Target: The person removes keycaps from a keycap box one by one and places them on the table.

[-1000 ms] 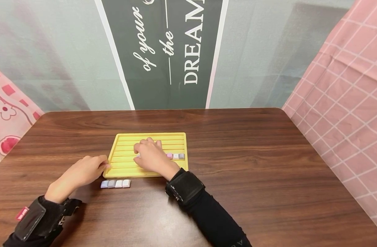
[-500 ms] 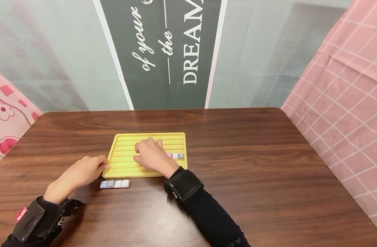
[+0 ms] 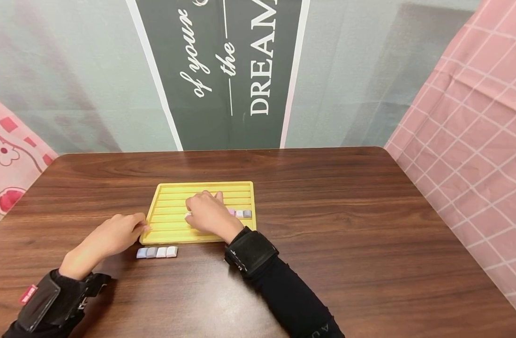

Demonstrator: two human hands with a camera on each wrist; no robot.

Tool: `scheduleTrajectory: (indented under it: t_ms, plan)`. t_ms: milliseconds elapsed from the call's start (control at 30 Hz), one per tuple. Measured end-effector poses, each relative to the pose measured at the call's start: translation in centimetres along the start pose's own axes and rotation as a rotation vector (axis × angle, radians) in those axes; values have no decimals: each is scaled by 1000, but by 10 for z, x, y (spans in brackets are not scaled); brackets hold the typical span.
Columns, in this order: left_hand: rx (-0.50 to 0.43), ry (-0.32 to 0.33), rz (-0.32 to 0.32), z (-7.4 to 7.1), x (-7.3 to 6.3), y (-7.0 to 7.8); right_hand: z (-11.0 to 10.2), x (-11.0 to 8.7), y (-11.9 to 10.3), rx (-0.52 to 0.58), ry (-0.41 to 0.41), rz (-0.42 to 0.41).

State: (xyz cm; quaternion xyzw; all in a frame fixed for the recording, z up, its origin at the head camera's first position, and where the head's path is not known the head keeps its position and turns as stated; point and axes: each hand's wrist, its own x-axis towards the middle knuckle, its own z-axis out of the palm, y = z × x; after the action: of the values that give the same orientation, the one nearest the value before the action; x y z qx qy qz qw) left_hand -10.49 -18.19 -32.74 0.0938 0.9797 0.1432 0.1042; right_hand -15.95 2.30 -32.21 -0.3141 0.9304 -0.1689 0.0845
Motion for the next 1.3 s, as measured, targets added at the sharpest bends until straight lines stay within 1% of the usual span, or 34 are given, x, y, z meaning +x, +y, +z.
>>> scheduleTrajectory:
  t_ms: [567,1100,1300]
  plan:
    - [0,3,-2,1,-1,0,-2,6,-1,-43,-64,5]
    - [-1,25,8,0,-2,2,-1,8,-4,-111,-44,-4]
    - [-1,24,8,0,-2,3,0,8,-5,-118,-35,-6]
